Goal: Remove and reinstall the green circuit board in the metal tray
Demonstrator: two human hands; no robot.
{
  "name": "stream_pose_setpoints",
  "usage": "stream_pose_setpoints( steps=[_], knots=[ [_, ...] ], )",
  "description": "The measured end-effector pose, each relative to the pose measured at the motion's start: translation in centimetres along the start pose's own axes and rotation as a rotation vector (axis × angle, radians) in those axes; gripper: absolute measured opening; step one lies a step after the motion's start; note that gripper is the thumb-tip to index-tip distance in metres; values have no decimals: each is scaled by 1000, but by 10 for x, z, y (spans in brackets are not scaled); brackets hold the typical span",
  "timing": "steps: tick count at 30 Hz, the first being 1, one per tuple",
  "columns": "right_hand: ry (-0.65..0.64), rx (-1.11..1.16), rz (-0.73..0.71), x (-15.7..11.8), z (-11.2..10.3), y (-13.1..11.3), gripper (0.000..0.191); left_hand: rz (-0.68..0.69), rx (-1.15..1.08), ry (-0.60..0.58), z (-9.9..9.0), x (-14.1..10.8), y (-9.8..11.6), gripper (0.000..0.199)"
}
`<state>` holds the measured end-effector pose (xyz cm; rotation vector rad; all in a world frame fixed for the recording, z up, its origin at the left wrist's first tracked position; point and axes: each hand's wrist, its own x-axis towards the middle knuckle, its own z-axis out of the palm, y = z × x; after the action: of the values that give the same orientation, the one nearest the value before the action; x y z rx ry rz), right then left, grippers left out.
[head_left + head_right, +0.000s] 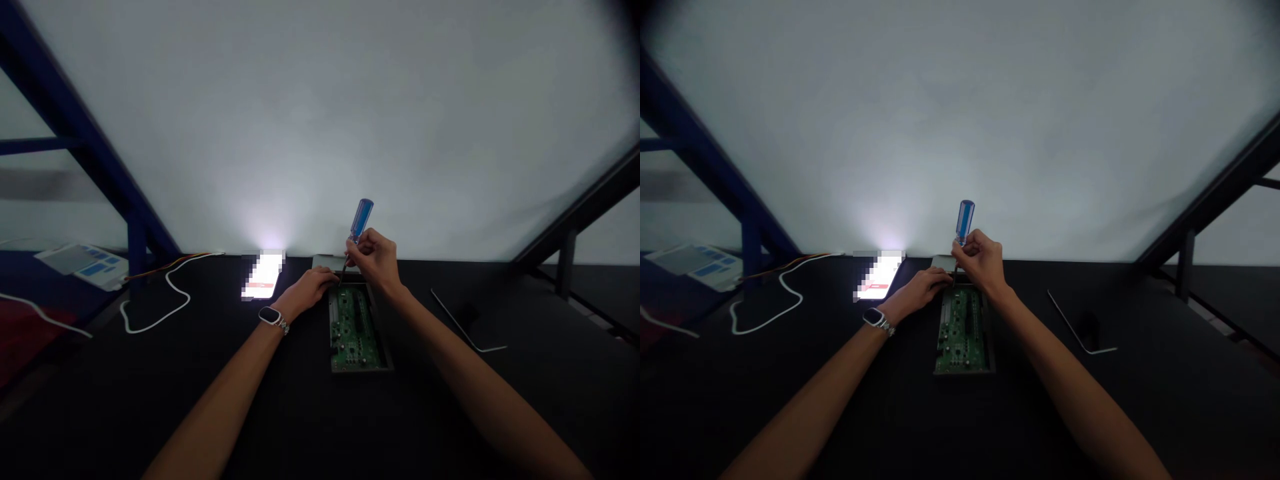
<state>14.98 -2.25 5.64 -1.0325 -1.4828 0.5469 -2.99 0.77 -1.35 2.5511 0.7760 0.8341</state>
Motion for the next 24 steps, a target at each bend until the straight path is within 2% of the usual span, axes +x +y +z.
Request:
stream_pose_setpoints(
  steps=[4, 11, 20, 24],
  knots=[
    [-27, 26, -16, 1, -1, 2, 26, -10, 2, 1, 0, -1, 0, 26],
    [-195, 99, 46, 7, -8, 1, 33, 3, 13, -14, -2, -1, 1, 26],
    [-308, 219, 128, 6, -11, -12, 35, -14, 27, -15, -8, -2, 1, 22],
    [-354, 246, 140, 6, -10, -12, 35, -75, 1, 87, -10, -3, 9, 28]
  ],
)
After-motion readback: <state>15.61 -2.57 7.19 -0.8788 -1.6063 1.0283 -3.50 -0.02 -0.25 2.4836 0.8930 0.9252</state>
